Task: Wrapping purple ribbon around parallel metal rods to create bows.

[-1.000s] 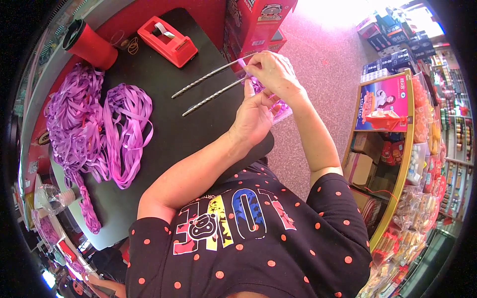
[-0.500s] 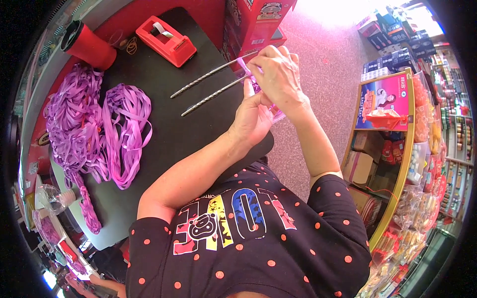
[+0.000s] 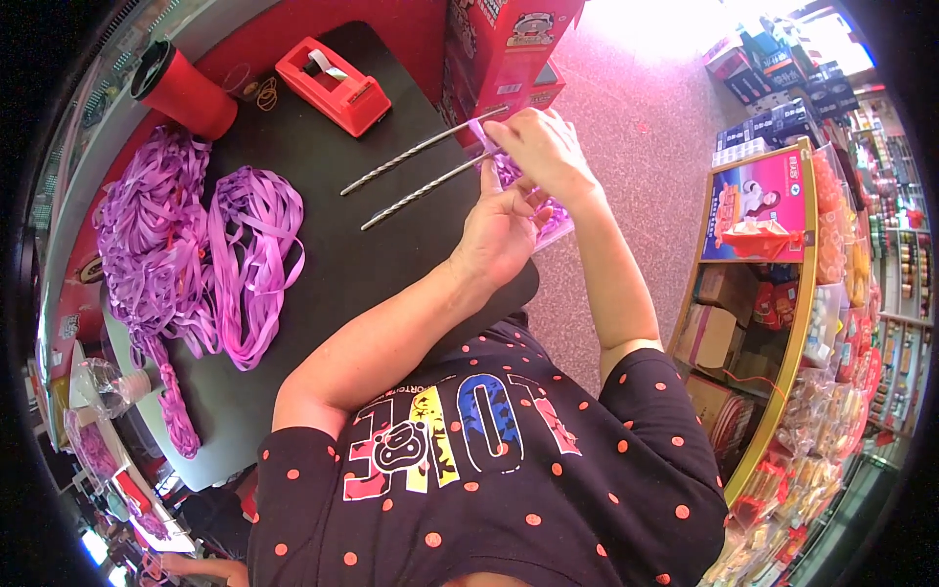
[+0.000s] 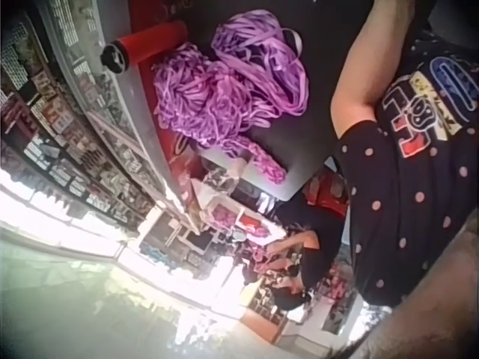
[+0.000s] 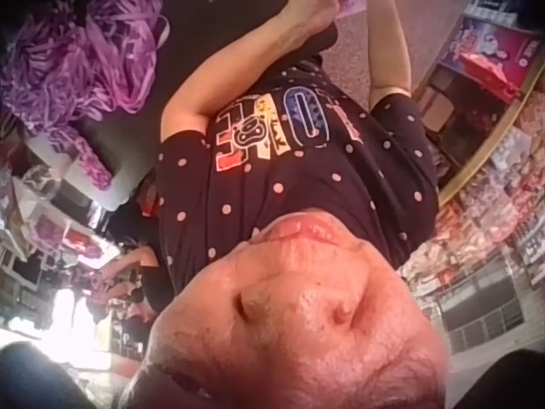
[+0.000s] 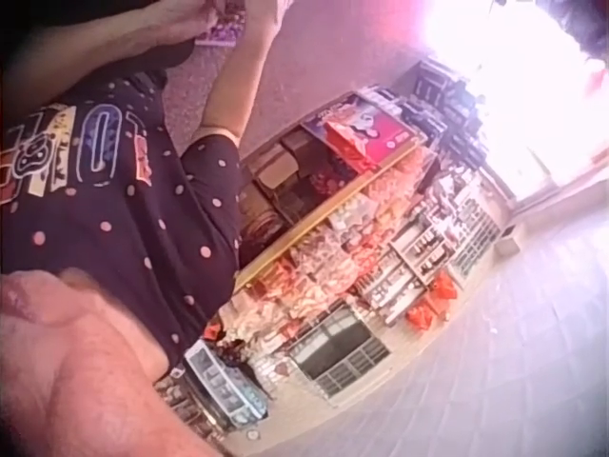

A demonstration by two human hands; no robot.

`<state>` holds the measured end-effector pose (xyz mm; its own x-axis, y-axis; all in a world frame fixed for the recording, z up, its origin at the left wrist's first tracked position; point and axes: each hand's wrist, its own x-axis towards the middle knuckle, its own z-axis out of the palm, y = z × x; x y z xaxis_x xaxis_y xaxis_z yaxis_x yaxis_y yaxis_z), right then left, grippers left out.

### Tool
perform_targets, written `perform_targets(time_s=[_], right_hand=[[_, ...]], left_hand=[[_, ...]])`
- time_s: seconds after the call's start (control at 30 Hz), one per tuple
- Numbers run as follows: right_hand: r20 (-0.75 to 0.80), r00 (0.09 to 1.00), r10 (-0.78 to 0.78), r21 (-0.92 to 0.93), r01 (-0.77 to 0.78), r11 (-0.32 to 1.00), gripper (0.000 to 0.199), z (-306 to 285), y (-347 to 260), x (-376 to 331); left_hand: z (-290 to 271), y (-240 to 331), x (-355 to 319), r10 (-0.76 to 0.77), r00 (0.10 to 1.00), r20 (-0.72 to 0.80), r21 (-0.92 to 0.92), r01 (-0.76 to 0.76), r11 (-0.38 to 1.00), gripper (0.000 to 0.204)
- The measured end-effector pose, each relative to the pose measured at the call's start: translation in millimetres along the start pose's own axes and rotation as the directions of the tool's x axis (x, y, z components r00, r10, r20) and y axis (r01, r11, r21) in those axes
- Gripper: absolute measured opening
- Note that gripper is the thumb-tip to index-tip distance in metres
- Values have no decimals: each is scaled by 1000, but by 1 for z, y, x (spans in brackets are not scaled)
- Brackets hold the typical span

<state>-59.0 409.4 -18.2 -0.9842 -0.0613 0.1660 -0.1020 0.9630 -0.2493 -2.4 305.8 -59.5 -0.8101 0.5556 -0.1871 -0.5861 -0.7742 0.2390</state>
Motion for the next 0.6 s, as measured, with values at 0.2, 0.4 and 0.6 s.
perform_targets(time_s=[0.2, 0.4, 0.6], right_hand=[[564, 813, 147, 714, -569, 407, 46, 16, 36, 41], [622, 725, -295, 757, -653, -8, 45, 46, 58, 37], [632, 731, -256, 771, -627, 111, 31, 57, 54, 56]], left_hand=[[9, 3, -3, 44, 990, -136, 58, -37, 998, 94], [38, 7, -29, -81, 935, -345, 216, 163, 963, 66], [37, 72, -88, -187, 982, 17, 737, 114, 666, 48]])
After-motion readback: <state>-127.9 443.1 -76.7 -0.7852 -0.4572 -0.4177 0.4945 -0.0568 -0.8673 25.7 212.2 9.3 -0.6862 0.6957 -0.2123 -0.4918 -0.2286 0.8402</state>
